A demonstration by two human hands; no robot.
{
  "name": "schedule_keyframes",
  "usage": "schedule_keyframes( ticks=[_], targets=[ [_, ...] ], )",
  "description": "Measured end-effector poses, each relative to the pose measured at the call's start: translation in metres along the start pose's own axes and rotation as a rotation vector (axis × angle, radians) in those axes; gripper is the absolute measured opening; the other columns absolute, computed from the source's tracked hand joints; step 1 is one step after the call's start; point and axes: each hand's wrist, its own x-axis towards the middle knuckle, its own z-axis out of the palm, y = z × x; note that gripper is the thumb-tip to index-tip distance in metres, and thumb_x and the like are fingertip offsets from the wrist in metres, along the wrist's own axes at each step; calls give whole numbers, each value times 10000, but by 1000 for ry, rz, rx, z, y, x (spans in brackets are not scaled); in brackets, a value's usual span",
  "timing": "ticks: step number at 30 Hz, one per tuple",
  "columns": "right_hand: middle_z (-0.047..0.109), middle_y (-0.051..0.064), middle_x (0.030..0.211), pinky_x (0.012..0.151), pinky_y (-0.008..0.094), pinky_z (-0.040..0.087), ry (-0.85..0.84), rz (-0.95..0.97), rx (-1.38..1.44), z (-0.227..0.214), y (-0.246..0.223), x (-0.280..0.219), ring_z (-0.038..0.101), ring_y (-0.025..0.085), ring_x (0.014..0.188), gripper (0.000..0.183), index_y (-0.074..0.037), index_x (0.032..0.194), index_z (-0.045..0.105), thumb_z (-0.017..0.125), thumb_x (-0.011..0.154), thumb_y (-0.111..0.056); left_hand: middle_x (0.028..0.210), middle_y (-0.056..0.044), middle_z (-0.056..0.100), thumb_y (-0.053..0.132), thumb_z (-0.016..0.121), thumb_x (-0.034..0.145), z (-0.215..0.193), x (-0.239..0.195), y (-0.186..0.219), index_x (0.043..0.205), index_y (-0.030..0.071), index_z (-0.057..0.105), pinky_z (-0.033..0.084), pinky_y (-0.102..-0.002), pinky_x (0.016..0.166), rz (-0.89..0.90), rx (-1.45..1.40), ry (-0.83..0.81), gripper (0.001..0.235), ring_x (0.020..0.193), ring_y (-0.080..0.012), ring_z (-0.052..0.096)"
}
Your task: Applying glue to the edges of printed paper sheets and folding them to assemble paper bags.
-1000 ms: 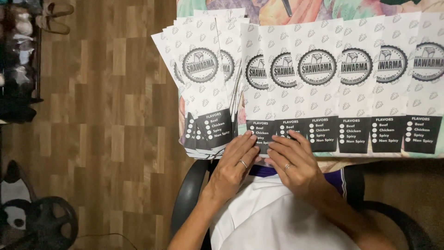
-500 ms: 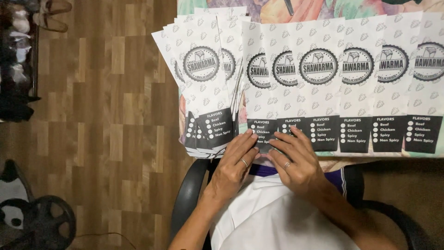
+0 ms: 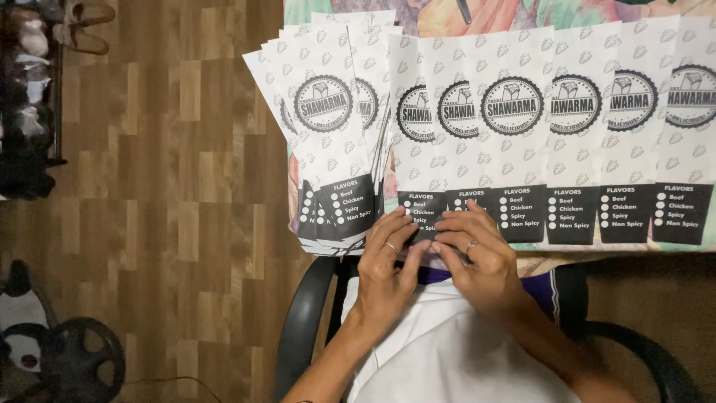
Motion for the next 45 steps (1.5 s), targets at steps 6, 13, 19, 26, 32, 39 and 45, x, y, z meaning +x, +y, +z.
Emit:
schedule_keyframes(
  ticks=[6, 13, 19, 26, 32, 39, 45],
  targets=[
    [761, 155, 932, 1137, 527, 445, -1, -26, 40, -1, 0, 0, 743, 339, 1027, 52, 43, 873, 765, 783, 825, 35, 1087, -217, 725, -109, 592, 950, -5, -1, -3, 1084, -74, 738, 498, -528, 1078, 28, -33, -37, 200, 1168, -450, 679],
    [708, 227, 1149, 1141, 574, 504, 27, -167, -18, -30, -7, -5, 677, 392, 1159, 201, 98, 1116, 697, 666, 917, 104, 1593, -201, 425, -293, 379, 653, -1, -23, -22, 1512, -3, 446, 322, -654, 1282, 211, 52, -285, 909, 1533, -453, 362],
    [715, 185, 1245, 1240, 596, 394, 106, -73, -242, -53, 10, -18, 629, 439, 1298, 204, 56, 1166, 730, 668, 975, 95, 1606, -182, 415, -294, 317, 780, 6, -22, -23, 1532, -5, 418, 350, -629, 1260, 228, 213, -289, 812, 1538, -436, 355],
    [682, 110, 1354, 1241, 677, 261, -43, -218, -353, -38, 23, -28, 514, 431, 1411, 365, -55, 1260, 703, 787, 908, -11, 1609, -178, 412, -216, 333, 929, 7, -23, -23, 1544, 12, 399, 348, -635, 1265, 239, 227, -243, 660, 1536, -435, 367],
    [677, 141, 1354, 1275, 650, 264, 33, -159, -308, -56, 33, -27, 555, 420, 1396, 331, -35, 1275, 689, 730, 949, -2, 1604, -193, 410, -176, 348, 926, 15, -21, -15, 1528, 7, 422, 325, -636, 1281, 267, 207, -205, 634, 1540, -440, 355],
    [708, 144, 1293, 1273, 688, 262, 36, -62, -368, -86, 21, -25, 572, 435, 1382, 228, -5, 1164, 740, 728, 941, 38, 1552, -181, 495, -71, 586, 1018, 27, -12, -4, 1487, 6, 479, 322, -609, 1258, 341, 219, -319, 487, 1486, -428, 448],
    [699, 136, 1317, 1257, 658, 280, 52, -99, -421, -80, 29, -33, 581, 426, 1372, 226, -37, 1185, 732, 731, 959, -26, 1570, -180, 464, 18, 621, 1054, 35, -11, 1, 1492, 18, 470, 315, -643, 1255, 370, 227, -271, 463, 1491, -446, 446]
  ],
)
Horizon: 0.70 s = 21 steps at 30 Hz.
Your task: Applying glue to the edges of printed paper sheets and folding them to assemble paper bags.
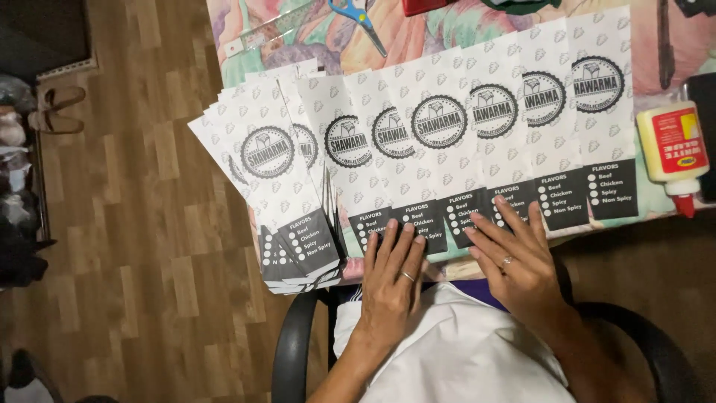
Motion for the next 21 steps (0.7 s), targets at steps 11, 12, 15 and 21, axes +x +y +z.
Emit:
schedule_keyframes(
  ticks=[11, 12, 15, 21],
  targets=[
    [724, 76, 870, 747, 318, 548, -122, 247, 755, -63, 5, 6, 692, 205, 803, 176, -24, 926, 726, 741, 902, -198, 716, -147, 646, 283, 624, 997, 4, 57, 56, 834, -12, 611, 378, -477, 444, 59, -470, -595, 337, 501, -362, 587],
    [732, 62, 850, 711, 298, 546, -182, 278, 781, -70, 8, 1, 696, 181, 774, 150, -36, 919, 752, 756, 898, -184, 566, -122, 573, 372, 606, 1040, 5, 57, 57, 721, 5, 570, 354, -464, 444, 25, -476, -736, 488, 439, -332, 543],
    [694, -2, 777, 559, 238, 441, -236, 392, 797, -75, 20, -24, 522, 82, 589, 98, -84, 962, 786, 772, 883, -140, 749, -161, 682, 381, 617, 1009, 20, 55, 61, 846, 0, 598, 419, -540, 529, 101, -436, -890, 415, 666, -458, 630],
    [800, 111, 824, 721, 232, 659, -119, 809, 1143, -69, 35, -85, 762, 117, 761, 167, 58, 926, 794, 840, 778, -4, 740, -194, 707, 346, 589, 1020, 48, 68, 80, 931, -28, 650, 504, -512, 638, 100, -508, -1118, 389, 694, -454, 681]
  ],
)
